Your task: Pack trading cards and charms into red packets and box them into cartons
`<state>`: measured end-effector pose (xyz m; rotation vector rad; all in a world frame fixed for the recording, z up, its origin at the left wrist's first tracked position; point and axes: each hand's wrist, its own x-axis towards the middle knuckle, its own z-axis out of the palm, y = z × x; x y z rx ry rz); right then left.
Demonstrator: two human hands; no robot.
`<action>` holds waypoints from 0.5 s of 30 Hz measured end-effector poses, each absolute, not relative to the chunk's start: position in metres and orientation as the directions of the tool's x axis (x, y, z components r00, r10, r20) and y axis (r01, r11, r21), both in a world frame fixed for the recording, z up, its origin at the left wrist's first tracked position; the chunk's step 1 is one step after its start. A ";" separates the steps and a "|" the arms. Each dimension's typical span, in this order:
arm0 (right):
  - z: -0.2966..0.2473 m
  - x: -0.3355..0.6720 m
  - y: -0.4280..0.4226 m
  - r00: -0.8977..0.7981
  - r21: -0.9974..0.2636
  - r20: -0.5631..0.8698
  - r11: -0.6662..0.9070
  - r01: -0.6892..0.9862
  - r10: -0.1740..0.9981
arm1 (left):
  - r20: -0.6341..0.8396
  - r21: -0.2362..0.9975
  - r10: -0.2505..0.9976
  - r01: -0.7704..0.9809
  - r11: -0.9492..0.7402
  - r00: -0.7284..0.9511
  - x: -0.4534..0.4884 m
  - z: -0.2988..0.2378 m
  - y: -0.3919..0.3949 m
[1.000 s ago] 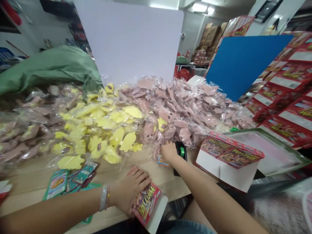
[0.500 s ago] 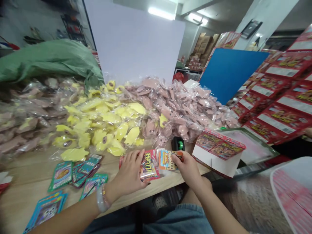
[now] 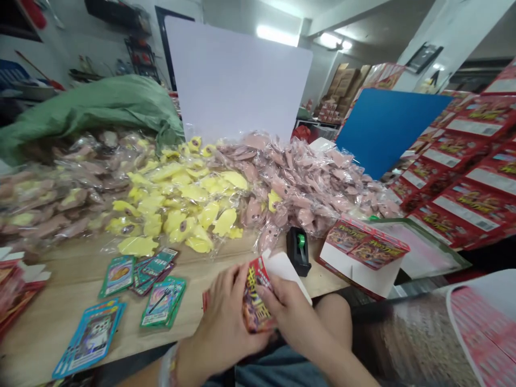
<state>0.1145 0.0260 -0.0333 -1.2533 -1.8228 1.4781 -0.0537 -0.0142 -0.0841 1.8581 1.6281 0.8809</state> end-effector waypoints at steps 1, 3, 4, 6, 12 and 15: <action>-0.028 0.117 0.021 -0.569 -0.924 -0.225 0.013 0.383 0.791 | 0.058 0.837 0.986 0.531 -0.133 0.155 -0.055 -0.082 -0.022; -0.019 0.121 0.013 -0.673 -0.900 -0.255 0.084 0.428 0.694 | -0.036 0.963 0.941 0.265 -0.058 0.336 -0.059 -0.078 -0.035; -0.017 0.122 0.009 -0.656 -0.880 -0.224 0.139 0.453 0.721 | -0.034 0.989 0.923 0.144 -0.024 0.384 -0.061 -0.078 -0.040; -0.015 0.125 0.002 -0.530 -0.848 -0.110 0.199 0.491 0.841 | 0.025 1.000 0.921 -0.024 -0.017 0.390 -0.059 -0.082 -0.046; -0.028 0.144 -0.017 -0.610 -0.951 -0.295 -0.168 0.258 0.735 | 0.152 0.981 0.899 0.048 -0.188 0.411 -0.053 -0.105 -0.060; -0.044 0.153 -0.026 -0.149 -0.986 -0.149 -0.136 0.094 0.977 | 0.130 0.970 0.948 0.164 -0.182 0.289 -0.059 -0.112 -0.069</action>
